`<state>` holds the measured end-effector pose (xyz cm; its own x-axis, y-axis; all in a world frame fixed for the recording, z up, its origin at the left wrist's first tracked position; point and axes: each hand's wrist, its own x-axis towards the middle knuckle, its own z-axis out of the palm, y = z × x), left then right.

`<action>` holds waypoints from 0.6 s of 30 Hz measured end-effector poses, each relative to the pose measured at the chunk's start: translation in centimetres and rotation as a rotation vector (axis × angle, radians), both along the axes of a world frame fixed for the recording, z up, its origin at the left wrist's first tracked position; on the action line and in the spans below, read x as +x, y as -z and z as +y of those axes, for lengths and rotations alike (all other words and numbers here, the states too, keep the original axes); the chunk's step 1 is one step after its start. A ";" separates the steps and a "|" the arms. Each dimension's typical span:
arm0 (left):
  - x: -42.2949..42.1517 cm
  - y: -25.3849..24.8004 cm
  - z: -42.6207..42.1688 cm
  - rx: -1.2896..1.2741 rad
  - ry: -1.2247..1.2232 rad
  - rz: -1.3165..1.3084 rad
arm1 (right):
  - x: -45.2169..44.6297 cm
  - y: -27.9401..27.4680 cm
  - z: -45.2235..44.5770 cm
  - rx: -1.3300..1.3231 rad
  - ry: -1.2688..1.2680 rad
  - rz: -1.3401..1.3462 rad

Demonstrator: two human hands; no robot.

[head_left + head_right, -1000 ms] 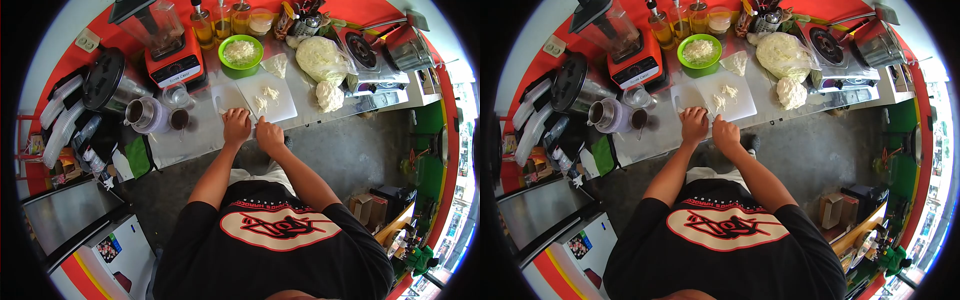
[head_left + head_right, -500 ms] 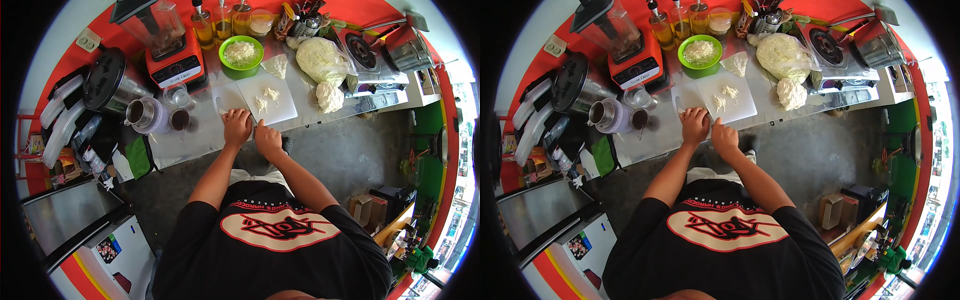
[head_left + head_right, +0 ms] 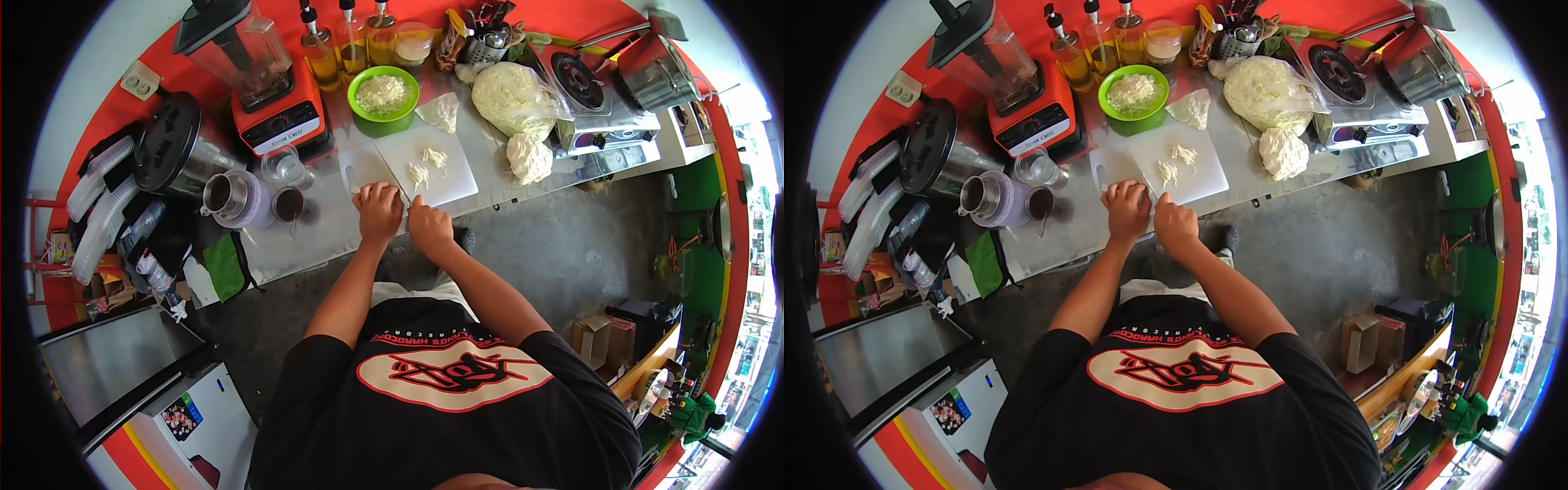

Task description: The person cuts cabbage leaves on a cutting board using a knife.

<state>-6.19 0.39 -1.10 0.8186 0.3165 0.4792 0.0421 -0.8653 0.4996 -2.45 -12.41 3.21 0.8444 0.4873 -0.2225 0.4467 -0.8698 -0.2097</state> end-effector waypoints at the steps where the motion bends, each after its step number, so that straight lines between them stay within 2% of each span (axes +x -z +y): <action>1: -0.1 -0.3 -0.2 -0.003 -0.031 0.010 | -0.2 -0.1 0.0 0.007 0.002 -0.002; 12: -0.7 -0.8 0.8 0.028 -0.008 0.109 | -0.7 -1.3 0.0 -0.005 -0.011 0.014; 18: -1.7 -1.3 2.4 0.068 0.113 0.172 | -0.3 0.3 0.5 -0.002 -0.013 0.027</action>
